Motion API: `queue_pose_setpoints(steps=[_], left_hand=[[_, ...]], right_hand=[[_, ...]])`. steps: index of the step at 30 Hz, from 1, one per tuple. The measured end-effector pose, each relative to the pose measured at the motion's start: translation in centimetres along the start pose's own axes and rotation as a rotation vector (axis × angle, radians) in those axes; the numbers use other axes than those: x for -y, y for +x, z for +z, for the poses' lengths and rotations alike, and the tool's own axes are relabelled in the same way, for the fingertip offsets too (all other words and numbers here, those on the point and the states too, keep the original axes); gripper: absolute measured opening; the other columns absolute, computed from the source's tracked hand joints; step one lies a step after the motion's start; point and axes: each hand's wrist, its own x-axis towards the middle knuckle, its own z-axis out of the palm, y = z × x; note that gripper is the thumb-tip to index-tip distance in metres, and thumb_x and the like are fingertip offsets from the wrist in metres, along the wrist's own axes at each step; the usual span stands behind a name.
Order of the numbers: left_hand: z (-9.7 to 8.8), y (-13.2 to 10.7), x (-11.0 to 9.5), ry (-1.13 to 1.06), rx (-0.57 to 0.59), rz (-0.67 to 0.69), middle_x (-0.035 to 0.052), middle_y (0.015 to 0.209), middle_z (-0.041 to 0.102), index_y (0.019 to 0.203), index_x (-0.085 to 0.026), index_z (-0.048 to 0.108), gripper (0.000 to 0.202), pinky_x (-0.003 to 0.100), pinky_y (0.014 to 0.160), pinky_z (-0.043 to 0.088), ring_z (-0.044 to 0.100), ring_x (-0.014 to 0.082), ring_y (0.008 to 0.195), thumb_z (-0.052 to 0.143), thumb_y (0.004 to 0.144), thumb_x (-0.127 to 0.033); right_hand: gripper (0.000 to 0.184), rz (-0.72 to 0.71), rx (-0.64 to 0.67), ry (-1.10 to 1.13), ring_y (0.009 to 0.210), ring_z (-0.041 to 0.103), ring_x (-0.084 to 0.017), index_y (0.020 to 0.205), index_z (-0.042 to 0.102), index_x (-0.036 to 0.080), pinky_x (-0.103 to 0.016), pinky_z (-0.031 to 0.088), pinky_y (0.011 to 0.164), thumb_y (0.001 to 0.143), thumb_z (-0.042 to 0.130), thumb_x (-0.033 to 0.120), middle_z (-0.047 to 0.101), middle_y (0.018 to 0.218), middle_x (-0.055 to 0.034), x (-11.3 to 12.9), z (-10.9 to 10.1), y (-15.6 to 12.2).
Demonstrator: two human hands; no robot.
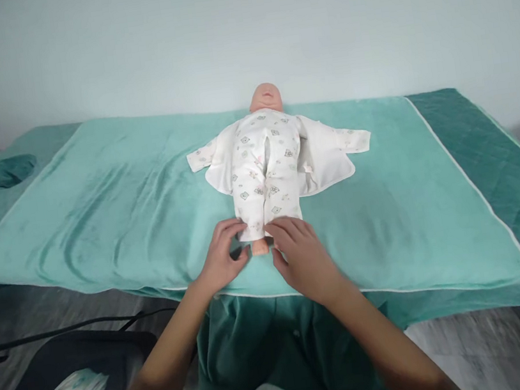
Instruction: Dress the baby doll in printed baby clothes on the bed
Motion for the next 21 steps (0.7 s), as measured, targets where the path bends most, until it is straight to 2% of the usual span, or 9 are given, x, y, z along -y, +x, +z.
queue_pose_setpoints(steps=[3,6,8,11,15,18,21], left_hand=[[0.6,0.2,-0.7,-0.033,0.041,-0.023,0.0097,0.116,0.062,0.12,-0.021,0.055,0.036,0.04,0.096,0.053,0.06,0.023,0.111,0.057,0.087,-0.007],[0.6,0.7,-1.4,-0.148,0.061,-0.104,0.005,0.1,0.063,0.105,-0.021,0.057,0.016,0.035,0.086,0.051,0.06,0.0188,0.094,0.051,0.094,-0.011],[0.2,0.9,-2.0,-0.254,0.051,-0.148,0.0034,0.097,0.063,0.099,-0.021,0.057,0.01,0.032,0.084,0.05,0.06,0.0169,0.091,0.051,0.096,-0.014],[-0.7,1.0,-2.8,-0.389,0.008,-0.2,0.0015,0.093,0.062,0.096,-0.02,0.059,0.005,0.029,0.081,0.048,0.059,0.0147,0.087,0.055,0.095,-0.017],[-1.9,0.6,-3.4,-0.478,-0.063,-0.247,0.0004,0.09,0.062,0.095,-0.02,0.06,0.004,0.027,0.079,0.048,0.06,0.0138,0.084,0.058,0.095,-0.024],[-2.4,-0.2,-3.2,-0.419,-0.117,-0.218,0.0,0.088,0.061,0.093,-0.02,0.06,0.002,0.027,0.079,0.048,0.059,0.0136,0.083,0.058,0.093,-0.019],[-2.1,-1.3,-2.8,-0.303,-0.101,-0.167,-0.0001,0.087,0.06,0.089,-0.02,0.058,0.011,0.027,0.077,0.048,0.058,0.0137,0.081,0.057,0.087,-0.009]], right_hand=[[0.032,0.05,0.108,-0.274,0.119,0.056,-0.03,0.123,0.058,0.017,-0.047,0.043,0.098,0.093,0.055,0.009,0.066,0.126,-0.0112,1.9,0.9,0.6],[0.012,0.078,0.103,-0.46,0.106,0.057,-0.03,0.105,0.063,0.017,-0.045,0.04,0.088,0.097,0.055,0.014,0.069,0.11,-0.0107,2.2,1.8,1.4],[0.007,0.058,0.087,-0.495,0.099,0.057,-0.029,0.099,0.064,0.018,-0.043,0.038,0.085,0.098,0.057,0.019,0.069,0.101,-0.0091,1.9,2.2,1.8],[0.009,0.032,0.043,-0.447,0.095,0.057,-0.026,0.096,0.065,0.02,-0.041,0.036,0.084,0.099,0.057,0.022,0.07,0.096,-0.0069,1.6,2.3,2.2],[0.007,0.05,-0.034,-0.258,0.097,0.059,-0.024,0.096,0.064,0.021,-0.037,0.038,0.085,0.094,0.06,0.016,0.071,0.095,-0.0053,2.4,1.5,1.8],[0.007,0.042,-0.046,-0.093,0.09,0.061,-0.021,0.091,0.06,0.02,-0.035,0.042,0.082,0.091,0.061,0.013,0.068,0.089,-0.004,3.1,1.0,1.0],[0.007,0.004,-0.033,-0.092,0.092,0.062,-0.023,0.093,0.06,0.02,-0.037,0.045,0.084,0.093,0.059,0.013,0.068,0.091,-0.0049,3.3,0.9,0.1]])
